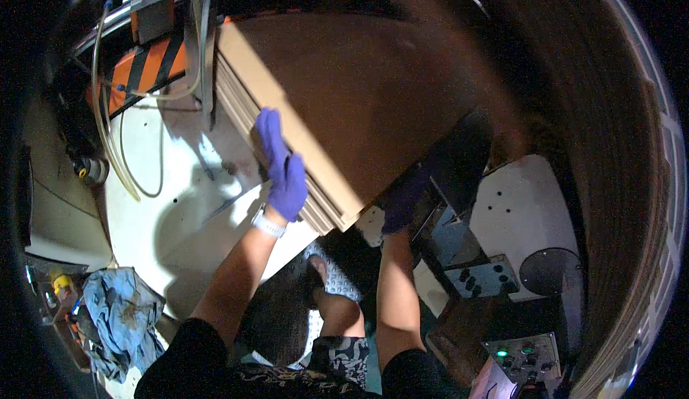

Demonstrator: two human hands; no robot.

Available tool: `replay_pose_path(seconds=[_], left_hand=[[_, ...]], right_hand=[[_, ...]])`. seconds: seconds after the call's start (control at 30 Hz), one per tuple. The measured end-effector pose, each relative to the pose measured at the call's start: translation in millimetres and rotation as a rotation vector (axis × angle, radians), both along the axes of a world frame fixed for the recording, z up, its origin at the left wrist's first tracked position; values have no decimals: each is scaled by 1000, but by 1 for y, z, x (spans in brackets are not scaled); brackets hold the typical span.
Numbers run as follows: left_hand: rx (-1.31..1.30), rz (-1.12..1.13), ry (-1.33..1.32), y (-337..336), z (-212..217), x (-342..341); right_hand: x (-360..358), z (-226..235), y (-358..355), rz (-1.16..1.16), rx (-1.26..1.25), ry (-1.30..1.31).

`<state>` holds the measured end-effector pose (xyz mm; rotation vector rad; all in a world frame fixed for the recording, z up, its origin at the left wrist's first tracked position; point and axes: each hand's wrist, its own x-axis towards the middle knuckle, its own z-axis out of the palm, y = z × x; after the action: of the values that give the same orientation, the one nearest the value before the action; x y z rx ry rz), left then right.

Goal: The person picks up cardboard sheets from a stack and feeds them into a processing machine while a co-worker assists from the other side, and they press buttons on a control panel.

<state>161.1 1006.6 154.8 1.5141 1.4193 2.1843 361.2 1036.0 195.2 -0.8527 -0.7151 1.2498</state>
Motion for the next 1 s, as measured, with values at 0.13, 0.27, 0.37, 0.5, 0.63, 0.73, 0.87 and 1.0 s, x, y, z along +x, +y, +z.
replay_pose_path(seconds=[0.13, 0.27, 0.37, 0.5, 0.63, 0.73, 0.87, 1.0], left_hand=[[12, 103, 397, 5, 19, 1], [100, 122, 172, 19, 5, 23], [67, -166, -626, 15, 14, 11], [-28, 16, -249, 2, 27, 18], [-57, 138, 157, -5, 37, 11], [-80, 110, 200, -8, 45, 23], [-225, 53, -43, 19, 18, 31], [-246, -346, -960, -15, 44, 7]], right_hand=[[-22, 7, -2, -293, 115, -77], [-1, -18, 15, -161, 267, 9], [-9, 10, 0, -83, 171, 93], [6, -12, 1, 49, 370, -106], [17, -80, 33, -256, 282, -661], [35, -84, 39, 106, 414, 126], [70, -75, 5, 64, 144, -881], [87, -21, -153, -323, 115, -1104]])
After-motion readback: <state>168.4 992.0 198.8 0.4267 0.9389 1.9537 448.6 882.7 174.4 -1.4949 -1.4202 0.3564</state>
